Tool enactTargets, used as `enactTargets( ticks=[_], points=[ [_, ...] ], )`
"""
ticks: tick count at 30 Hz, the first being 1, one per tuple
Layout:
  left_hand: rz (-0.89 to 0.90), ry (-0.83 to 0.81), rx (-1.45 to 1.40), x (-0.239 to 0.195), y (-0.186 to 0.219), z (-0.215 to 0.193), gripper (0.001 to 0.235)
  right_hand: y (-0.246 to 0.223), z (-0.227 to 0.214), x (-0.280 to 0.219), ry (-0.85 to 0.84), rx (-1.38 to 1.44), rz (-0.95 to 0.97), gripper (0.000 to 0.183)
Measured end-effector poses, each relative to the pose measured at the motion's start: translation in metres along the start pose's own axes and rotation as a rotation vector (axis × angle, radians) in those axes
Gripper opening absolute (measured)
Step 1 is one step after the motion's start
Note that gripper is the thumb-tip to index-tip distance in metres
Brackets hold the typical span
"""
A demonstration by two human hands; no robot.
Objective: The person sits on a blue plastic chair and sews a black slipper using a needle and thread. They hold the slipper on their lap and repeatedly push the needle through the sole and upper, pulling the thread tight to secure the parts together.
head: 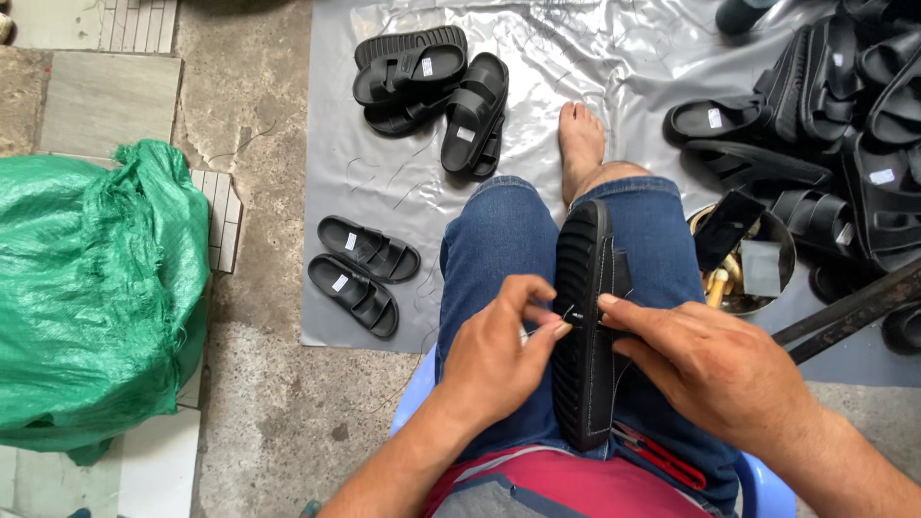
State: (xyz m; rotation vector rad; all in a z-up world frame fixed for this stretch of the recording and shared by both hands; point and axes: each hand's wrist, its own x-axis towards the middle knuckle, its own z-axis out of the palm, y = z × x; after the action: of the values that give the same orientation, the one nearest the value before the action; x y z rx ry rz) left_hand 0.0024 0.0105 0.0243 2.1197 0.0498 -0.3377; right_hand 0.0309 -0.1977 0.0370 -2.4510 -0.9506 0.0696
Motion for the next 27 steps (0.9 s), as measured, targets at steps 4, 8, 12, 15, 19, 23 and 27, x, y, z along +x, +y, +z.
enactTargets(
  ticks=[4, 8, 12, 15, 19, 23, 27],
  points=[
    [0.053, -0.123, 0.011, 0.002, 0.013, -0.004, 0.035, 0.004, 0.004, -0.004, -0.064, -0.025, 0.005, 0.042],
    [0.057, -0.225, 0.022, 0.004, 0.028, -0.016, 0.051, 0.006, 0.002, -0.005, -0.138, -0.01, 0.067, 0.047],
    [0.124, -0.36, 0.278, 0.009, 0.016, -0.012, 0.064, 0.012, 0.001, -0.01, -0.265, 0.024, 0.139, 0.049],
    [0.152, -0.361, 0.299, 0.012, 0.014, -0.013, 0.06, 0.015, -0.003, -0.014, -0.301, 0.011, 0.164, 0.051],
    [0.154, -0.343, 0.329, 0.011, 0.018, -0.015, 0.057, 0.02, -0.015, -0.021, -0.359, -0.033, 0.236, 0.055],
    [0.188, -0.257, 0.278, 0.007, 0.004, -0.016, 0.051, 0.031, -0.034, -0.032, -0.416, -0.049, 0.398, 0.057],
    [0.173, -0.218, 0.084, 0.001, 0.014, -0.018, 0.066, 0.036, -0.036, -0.042, -0.319, 0.167, 0.236, 0.052]
  ],
)
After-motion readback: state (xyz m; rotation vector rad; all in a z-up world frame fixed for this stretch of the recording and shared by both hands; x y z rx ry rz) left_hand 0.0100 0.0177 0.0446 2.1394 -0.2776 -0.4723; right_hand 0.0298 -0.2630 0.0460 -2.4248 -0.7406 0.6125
